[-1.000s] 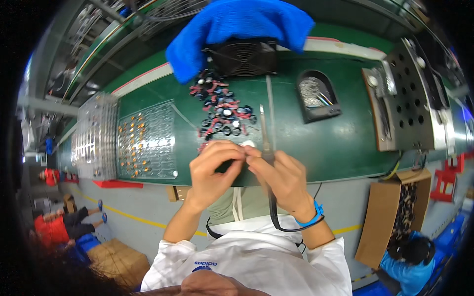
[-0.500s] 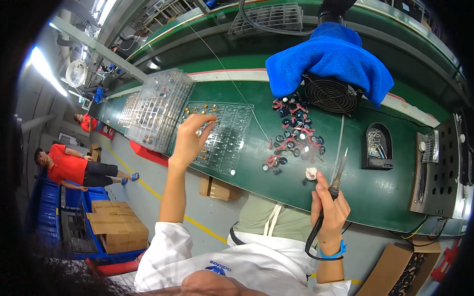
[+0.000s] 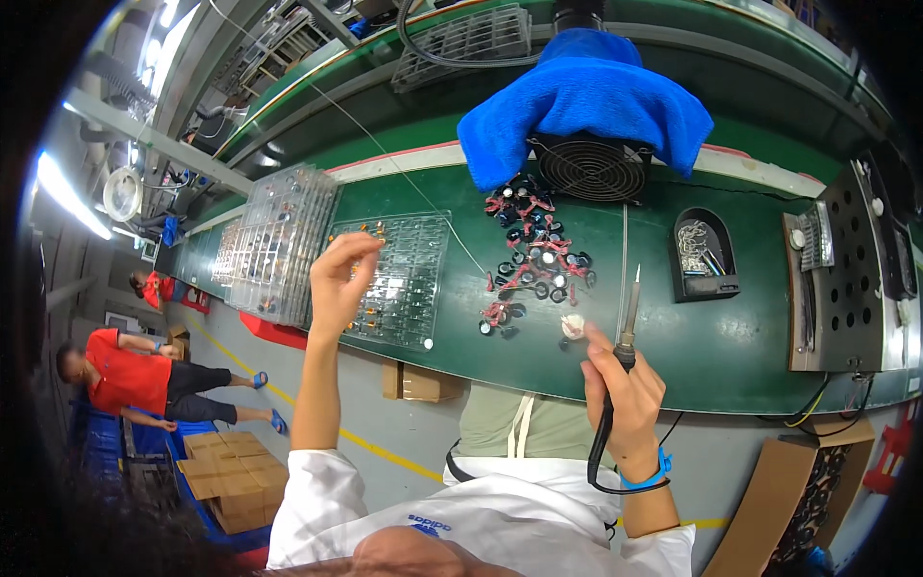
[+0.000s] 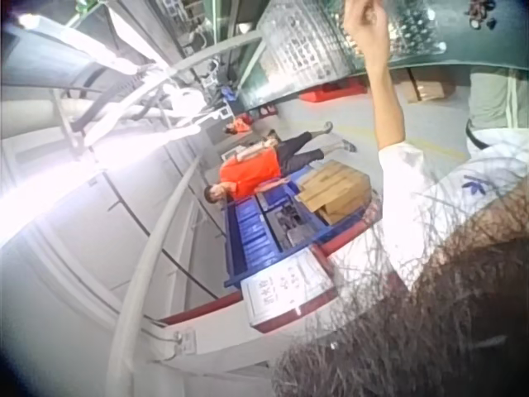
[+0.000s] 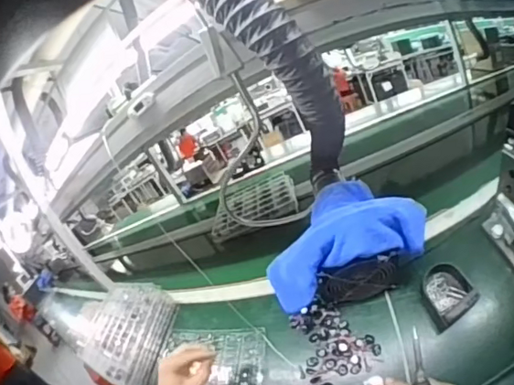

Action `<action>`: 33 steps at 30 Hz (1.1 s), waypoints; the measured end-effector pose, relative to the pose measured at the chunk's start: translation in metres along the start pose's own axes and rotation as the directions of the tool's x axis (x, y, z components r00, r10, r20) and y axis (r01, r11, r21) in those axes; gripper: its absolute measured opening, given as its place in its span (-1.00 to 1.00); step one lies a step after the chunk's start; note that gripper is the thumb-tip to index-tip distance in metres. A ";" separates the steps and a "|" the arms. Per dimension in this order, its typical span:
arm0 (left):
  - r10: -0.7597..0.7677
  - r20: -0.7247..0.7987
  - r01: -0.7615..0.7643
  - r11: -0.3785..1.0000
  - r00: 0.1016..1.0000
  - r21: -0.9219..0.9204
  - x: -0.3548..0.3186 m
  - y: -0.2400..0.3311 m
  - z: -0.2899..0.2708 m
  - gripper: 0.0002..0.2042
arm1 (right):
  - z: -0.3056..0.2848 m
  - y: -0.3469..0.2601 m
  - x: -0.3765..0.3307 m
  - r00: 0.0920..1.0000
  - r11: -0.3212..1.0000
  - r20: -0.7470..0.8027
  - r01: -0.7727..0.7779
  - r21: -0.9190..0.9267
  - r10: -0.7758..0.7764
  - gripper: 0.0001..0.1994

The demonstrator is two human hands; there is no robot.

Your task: Soldering electronic components onto small circular circuit boards at an assembly line station.

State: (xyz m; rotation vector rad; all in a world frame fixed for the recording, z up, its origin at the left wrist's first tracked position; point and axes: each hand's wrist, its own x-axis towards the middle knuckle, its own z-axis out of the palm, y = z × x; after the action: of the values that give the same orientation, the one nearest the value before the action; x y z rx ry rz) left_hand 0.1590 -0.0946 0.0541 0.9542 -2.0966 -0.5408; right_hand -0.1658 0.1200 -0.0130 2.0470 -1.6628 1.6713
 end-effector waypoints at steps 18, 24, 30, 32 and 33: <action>-0.154 0.171 0.228 0.562 0.973 -0.795 -0.031 0.090 0.134 -0.84 | -0.024 0.004 -0.011 0.998 0.969 -0.057 -0.011 0.245 0.026 -0.52; -0.089 0.197 0.201 0.705 0.976 -0.680 -0.024 0.103 0.154 -0.81 | -0.039 0.012 -0.026 0.992 0.995 -0.122 -0.007 0.095 0.018 -0.51; 0.016 0.182 0.089 0.829 0.983 -0.552 -0.022 0.106 0.163 -0.81 | -0.036 0.009 -0.029 0.992 0.997 -0.112 -0.058 0.057 0.064 -0.66; 0.029 0.193 0.077 0.848 0.981 -0.524 -0.021 0.107 0.163 -0.81 | -0.036 0.010 -0.026 0.995 0.998 -0.088 -0.052 0.037 0.055 -0.64; 0.012 0.194 0.092 0.852 0.981 -0.516 -0.022 0.107 0.163 -0.82 | -0.036 0.010 -0.025 0.997 0.998 -0.068 -0.039 0.040 0.041 -0.69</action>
State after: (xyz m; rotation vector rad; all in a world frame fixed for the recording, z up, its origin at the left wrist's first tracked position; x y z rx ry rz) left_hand -0.0067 0.0003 0.0099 0.6421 -1.9306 -1.1969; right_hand -0.1942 0.1539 -0.0204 1.9611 -1.6743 1.7786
